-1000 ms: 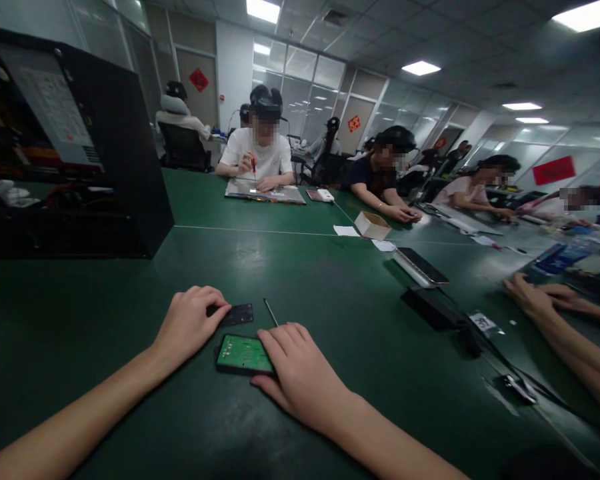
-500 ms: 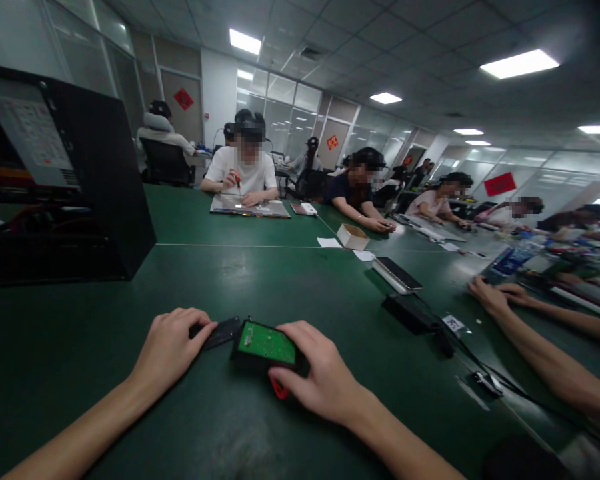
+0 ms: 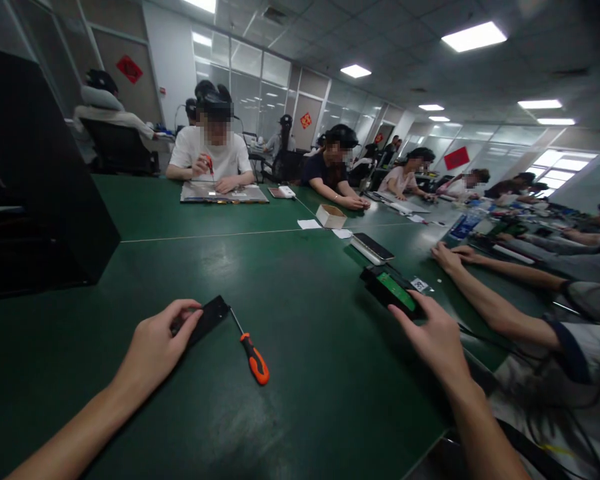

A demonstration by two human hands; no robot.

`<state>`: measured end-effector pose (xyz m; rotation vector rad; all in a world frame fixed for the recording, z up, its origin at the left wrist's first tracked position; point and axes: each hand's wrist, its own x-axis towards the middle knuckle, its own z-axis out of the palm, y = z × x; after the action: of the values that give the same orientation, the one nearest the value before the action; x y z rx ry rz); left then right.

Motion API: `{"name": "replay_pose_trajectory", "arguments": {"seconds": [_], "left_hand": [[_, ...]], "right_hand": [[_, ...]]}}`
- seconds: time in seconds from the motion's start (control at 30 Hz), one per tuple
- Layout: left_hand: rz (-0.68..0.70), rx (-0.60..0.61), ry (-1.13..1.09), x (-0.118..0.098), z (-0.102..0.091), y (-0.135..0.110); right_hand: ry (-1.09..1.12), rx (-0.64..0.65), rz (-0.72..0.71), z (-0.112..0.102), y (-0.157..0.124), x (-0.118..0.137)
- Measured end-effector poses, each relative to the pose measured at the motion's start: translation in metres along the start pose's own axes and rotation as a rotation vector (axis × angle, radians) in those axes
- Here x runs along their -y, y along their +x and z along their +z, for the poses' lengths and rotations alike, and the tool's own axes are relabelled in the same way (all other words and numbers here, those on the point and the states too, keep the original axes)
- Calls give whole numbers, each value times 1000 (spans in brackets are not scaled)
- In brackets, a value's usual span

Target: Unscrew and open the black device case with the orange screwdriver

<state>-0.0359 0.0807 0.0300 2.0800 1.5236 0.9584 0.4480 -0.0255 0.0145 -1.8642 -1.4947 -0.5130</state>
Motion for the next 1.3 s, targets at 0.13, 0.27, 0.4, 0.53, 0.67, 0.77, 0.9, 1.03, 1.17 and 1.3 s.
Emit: {"name": "replay_pose_trajectory", "arguments": {"seconds": [0.13, 0.27, 0.4, 0.53, 0.67, 0.77, 0.9, 1.03, 1.17, 1.3], "left_hand": [[-43, 111, -140, -1, 3, -4], [-115, 119, -282, -6, 5, -4], [-167, 130, -476, -18, 11, -7], [-156, 258, -622, -30, 22, -16], [-111, 347, -576, -32, 29, -24], [-79, 351, -529, -27, 32, -26], [-14, 324, -494, -24, 31, -28], [138, 318, -432, -31, 28, -28], [279, 364, -443, -35, 26, -27], [400, 352, -446, -30, 29, -29]], "right_hand": [[-188, 47, 75, -6, -30, -56], [-304, 110, 84, -4, -43, -72], [-343, 43, 19, -5, -34, -37], [73, 85, -136, -7, -13, 37], [505, 483, -267, 0, 8, 130], [735, 745, -361, 19, 14, 189], [907, 868, -321, 47, 3, 221], [996, 924, -293, 54, -10, 213], [1002, 924, -305, 46, -12, 206], [958, 970, -305, 44, -14, 208]]}}
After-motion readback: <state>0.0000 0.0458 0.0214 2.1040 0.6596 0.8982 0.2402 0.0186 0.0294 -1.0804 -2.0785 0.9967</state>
